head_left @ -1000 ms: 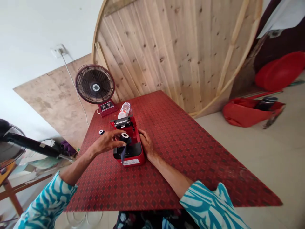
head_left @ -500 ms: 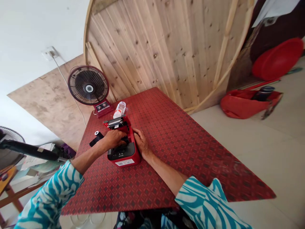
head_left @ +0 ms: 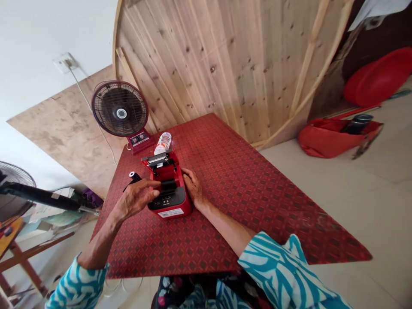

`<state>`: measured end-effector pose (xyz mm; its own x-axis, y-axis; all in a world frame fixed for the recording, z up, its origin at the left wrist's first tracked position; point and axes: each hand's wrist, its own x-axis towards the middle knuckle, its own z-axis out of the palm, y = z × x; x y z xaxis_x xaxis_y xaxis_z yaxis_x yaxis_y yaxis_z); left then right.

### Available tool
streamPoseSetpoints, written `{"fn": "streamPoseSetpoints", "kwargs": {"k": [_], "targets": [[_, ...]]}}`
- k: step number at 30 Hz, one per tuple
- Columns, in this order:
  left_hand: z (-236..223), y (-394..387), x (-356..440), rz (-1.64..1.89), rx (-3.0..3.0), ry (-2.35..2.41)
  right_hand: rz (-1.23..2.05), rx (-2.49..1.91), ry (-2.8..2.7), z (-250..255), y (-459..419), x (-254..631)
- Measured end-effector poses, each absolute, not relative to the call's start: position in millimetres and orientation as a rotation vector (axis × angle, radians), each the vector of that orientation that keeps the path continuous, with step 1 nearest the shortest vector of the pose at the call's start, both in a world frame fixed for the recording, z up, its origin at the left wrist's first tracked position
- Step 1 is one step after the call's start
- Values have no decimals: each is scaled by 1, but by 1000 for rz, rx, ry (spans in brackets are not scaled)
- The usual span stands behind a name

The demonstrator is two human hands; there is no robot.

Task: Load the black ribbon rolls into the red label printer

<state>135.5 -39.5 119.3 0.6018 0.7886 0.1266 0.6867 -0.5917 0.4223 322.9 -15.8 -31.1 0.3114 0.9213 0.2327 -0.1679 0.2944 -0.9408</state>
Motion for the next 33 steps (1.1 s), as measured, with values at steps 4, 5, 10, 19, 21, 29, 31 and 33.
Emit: {"fn": "streamPoseSetpoints", "kwargs": {"k": [4, 5, 10, 19, 21, 29, 31, 33], "targets": [[100, -54, 134, 661, 2645, 1076, 922, -990, -950, -35, -16, 322], [94, -53, 137, 700, 2688, 1052, 930, -992, -950, -36, -15, 322], [81, -41, 150, 743, 2880, 978, 932, -988, -967, -39, -15, 322], [79, -72, 148, 886, 2898, 975, 914, -997, -970, -38, -13, 323], [77, -76, 147, 901, 2896, 981, 919, -993, -968, -39, -13, 323], [74, -87, 150, 908, 2939, 936, 933, -988, -947, -39, -13, 323], [73, -90, 152, 910, 2963, 963, 938, -993, -948, -38, -14, 324], [71, -93, 153, 925, 2984, 996, 947, -995, -950, -37, -17, 324]]}}
